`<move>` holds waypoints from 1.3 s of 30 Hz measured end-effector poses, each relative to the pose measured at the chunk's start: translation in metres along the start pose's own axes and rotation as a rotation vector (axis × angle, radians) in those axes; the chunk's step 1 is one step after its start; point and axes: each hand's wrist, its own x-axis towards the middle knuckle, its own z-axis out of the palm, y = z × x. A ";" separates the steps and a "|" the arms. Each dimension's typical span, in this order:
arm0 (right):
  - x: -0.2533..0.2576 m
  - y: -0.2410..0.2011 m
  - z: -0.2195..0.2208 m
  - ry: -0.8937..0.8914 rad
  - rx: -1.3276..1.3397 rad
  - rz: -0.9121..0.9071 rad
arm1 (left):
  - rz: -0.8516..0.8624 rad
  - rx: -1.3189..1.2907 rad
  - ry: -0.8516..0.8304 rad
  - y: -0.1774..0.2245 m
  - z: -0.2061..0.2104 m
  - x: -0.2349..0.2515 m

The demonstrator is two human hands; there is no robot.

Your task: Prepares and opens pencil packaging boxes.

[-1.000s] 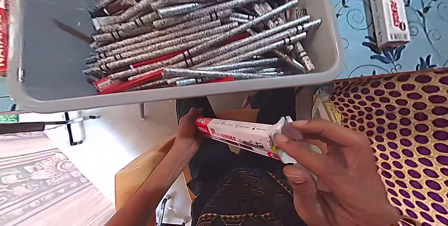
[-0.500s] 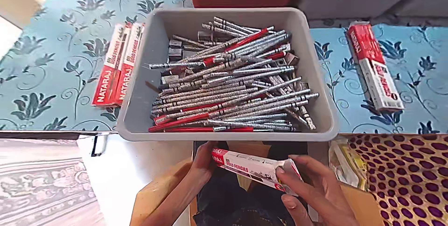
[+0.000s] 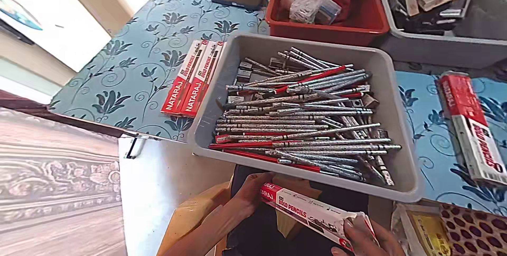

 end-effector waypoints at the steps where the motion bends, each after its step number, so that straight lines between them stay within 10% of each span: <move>1: 0.000 0.000 0.001 0.001 -0.019 -0.014 | -0.005 -0.015 0.017 -0.001 0.001 -0.001; 39: 0.026 0.002 -0.022 0.251 -0.134 -0.060 | -0.103 -0.057 -0.101 -0.022 0.025 -0.033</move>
